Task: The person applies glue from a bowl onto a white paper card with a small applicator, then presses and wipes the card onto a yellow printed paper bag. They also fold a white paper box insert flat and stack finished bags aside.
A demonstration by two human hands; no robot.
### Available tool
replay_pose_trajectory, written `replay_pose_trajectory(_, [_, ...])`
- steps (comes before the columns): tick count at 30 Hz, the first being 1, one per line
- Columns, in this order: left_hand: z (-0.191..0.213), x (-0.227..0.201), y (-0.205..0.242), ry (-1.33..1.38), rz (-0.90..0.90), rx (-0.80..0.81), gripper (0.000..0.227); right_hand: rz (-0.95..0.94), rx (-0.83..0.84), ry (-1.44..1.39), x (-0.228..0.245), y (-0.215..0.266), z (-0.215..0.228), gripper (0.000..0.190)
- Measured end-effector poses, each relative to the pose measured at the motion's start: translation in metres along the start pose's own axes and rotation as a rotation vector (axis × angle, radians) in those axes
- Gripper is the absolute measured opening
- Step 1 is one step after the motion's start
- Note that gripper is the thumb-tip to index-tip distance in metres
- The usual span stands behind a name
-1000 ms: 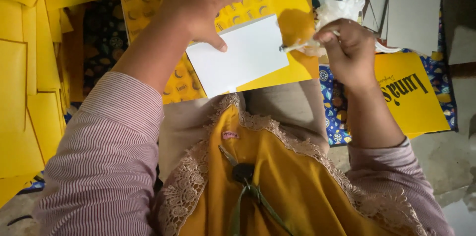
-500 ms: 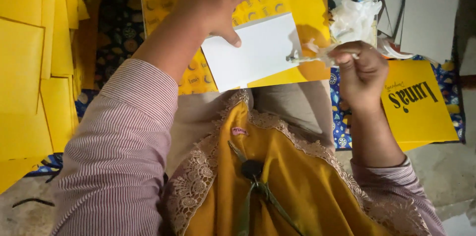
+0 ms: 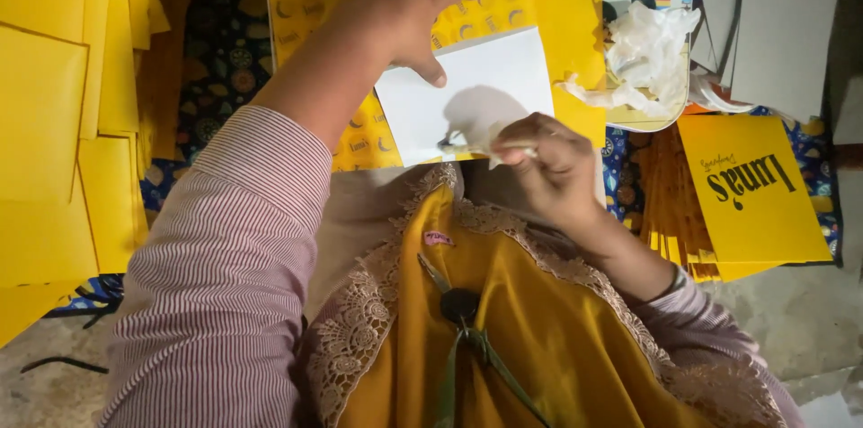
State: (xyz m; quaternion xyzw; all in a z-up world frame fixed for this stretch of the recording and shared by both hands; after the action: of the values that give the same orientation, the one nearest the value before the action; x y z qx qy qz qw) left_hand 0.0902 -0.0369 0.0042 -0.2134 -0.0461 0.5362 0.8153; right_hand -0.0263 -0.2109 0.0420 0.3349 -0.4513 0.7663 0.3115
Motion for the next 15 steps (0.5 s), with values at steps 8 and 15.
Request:
replay_pose_trajectory(8, [-0.001, -0.001, -0.002, -0.006, 0.018, 0.05, 0.124, -0.002, 0.036, -0.111, 0.018, -0.004, -0.03, 0.009])
replay_pose_trajectory(15, [0.004, -0.002, -0.001, -0.036, 0.103, 0.18, 0.118, 0.143, -0.068, 0.022, 0.016, -0.047, -0.046, 0.019])
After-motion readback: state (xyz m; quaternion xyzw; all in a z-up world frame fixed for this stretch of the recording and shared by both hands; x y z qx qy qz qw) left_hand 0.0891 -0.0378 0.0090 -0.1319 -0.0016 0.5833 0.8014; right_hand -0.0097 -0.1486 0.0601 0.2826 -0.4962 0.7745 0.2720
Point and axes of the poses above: each hand's wrist, its own y-axis away from the middle knuckle, its own z-axis out of the back of the hand, x = y × z, the point moved 10 cm from there along -y, towards the middle knuckle, and after that the axes turned 14 degrees about -x, right-handed, at the moved point
